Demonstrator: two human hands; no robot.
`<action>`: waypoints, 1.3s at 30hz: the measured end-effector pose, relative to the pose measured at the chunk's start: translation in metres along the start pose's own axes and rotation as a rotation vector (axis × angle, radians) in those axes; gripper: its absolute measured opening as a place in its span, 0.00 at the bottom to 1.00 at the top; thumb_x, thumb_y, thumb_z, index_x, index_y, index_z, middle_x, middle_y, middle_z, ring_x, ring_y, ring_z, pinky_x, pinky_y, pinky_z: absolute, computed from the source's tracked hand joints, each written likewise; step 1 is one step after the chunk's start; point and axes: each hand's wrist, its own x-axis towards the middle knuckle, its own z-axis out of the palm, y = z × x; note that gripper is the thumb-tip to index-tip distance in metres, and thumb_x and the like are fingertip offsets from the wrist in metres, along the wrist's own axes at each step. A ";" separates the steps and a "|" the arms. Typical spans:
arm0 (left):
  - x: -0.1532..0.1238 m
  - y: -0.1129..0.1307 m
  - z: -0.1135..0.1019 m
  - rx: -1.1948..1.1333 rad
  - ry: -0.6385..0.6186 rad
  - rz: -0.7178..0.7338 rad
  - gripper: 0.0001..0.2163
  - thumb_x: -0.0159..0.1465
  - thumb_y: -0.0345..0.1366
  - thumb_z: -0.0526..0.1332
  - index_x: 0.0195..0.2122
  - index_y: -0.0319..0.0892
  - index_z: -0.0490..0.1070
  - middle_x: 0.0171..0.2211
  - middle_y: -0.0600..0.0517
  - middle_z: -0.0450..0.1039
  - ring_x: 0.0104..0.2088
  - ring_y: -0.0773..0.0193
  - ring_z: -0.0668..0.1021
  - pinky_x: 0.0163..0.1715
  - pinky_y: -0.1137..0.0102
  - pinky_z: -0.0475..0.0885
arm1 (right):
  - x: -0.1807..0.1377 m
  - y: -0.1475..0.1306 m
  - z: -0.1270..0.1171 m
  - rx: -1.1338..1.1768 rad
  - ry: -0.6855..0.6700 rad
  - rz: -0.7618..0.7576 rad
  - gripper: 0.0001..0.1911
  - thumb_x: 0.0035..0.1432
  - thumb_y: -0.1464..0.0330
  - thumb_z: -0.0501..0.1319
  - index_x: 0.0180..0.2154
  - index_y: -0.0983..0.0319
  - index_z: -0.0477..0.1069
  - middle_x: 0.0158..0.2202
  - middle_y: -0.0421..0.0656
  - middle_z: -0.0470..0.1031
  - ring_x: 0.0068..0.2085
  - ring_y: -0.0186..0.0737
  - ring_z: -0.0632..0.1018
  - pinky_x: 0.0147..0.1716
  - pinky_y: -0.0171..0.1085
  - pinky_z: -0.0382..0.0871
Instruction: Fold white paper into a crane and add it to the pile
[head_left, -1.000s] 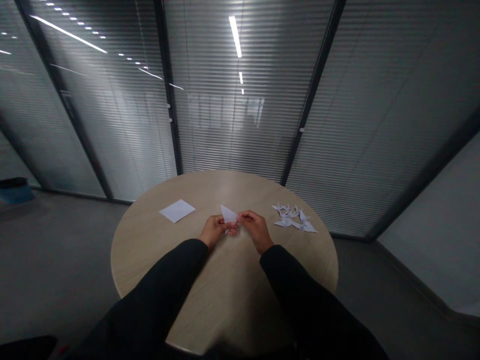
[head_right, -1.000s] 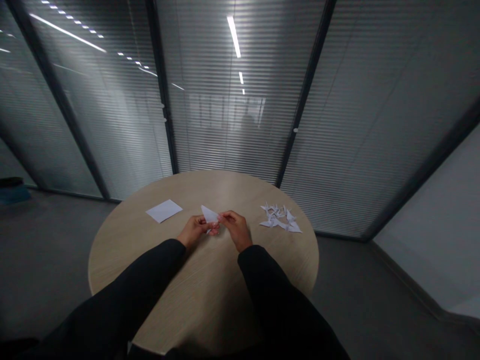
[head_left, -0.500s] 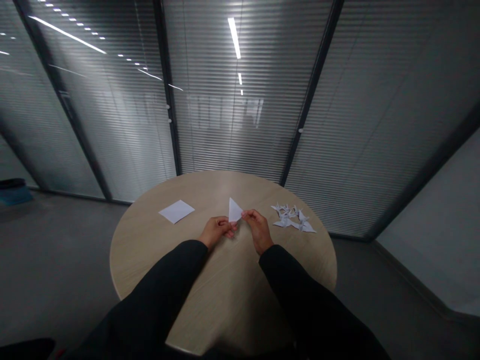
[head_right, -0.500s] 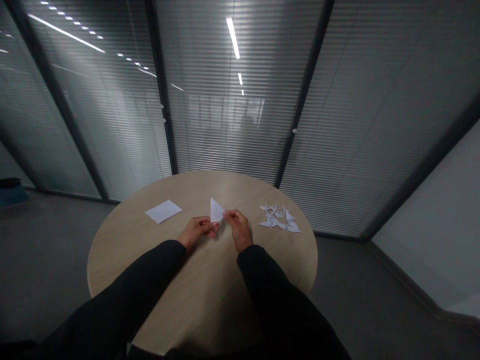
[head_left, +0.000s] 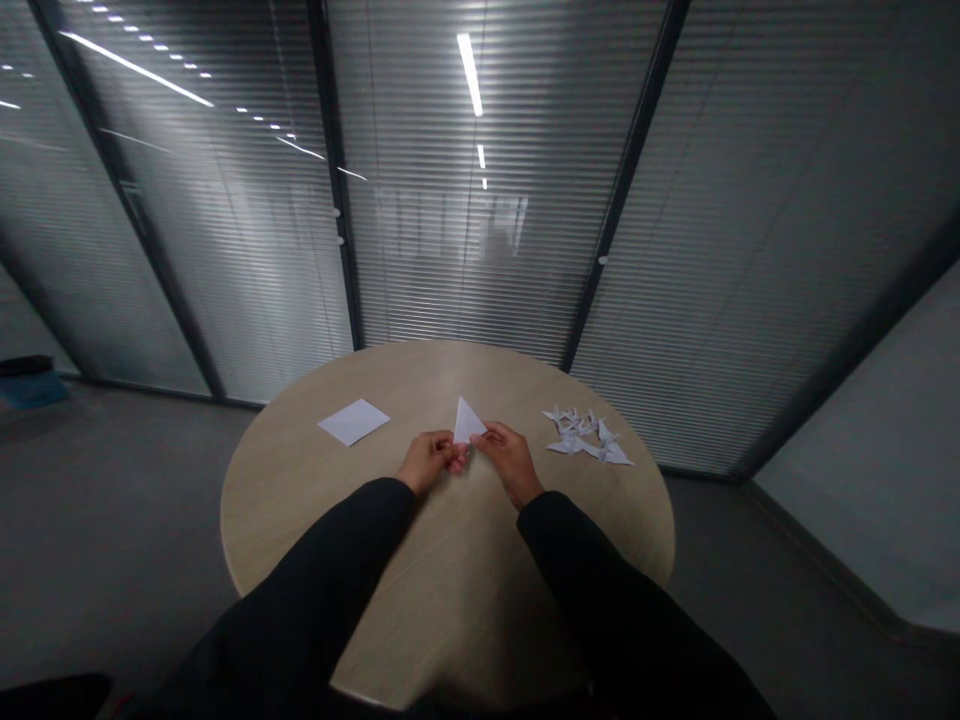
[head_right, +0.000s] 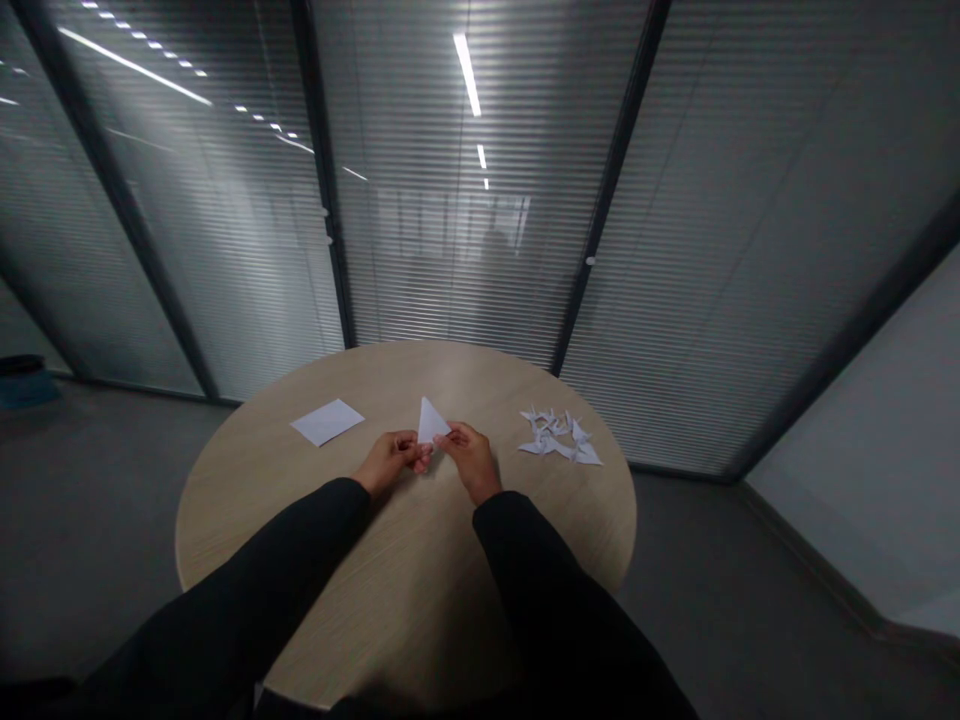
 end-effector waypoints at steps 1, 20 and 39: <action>0.000 0.000 0.000 0.014 -0.006 -0.002 0.19 0.44 0.47 0.71 0.23 0.35 0.71 0.20 0.50 0.72 0.19 0.68 0.73 0.23 0.72 0.67 | 0.000 0.000 0.000 -0.014 0.003 -0.001 0.15 0.40 0.60 0.69 0.30 0.62 0.74 0.26 0.39 0.76 0.29 0.38 0.76 0.33 0.36 0.67; -0.003 0.005 0.006 -0.028 0.121 0.032 0.21 0.41 0.49 0.72 0.25 0.36 0.72 0.20 0.53 0.71 0.21 0.69 0.71 0.24 0.72 0.68 | -0.007 -0.004 0.003 0.001 0.061 0.068 0.14 0.41 0.58 0.69 0.28 0.62 0.77 0.29 0.43 0.80 0.31 0.42 0.78 0.33 0.38 0.69; 0.008 -0.011 -0.031 0.498 0.006 -0.021 0.11 0.52 0.42 0.64 0.18 0.40 0.71 0.16 0.52 0.67 0.18 0.68 0.66 0.22 0.72 0.57 | 0.005 0.016 -0.015 -0.123 0.019 0.172 0.23 0.45 0.60 0.66 0.44 0.62 0.69 0.26 0.41 0.77 0.25 0.37 0.76 0.23 0.34 0.68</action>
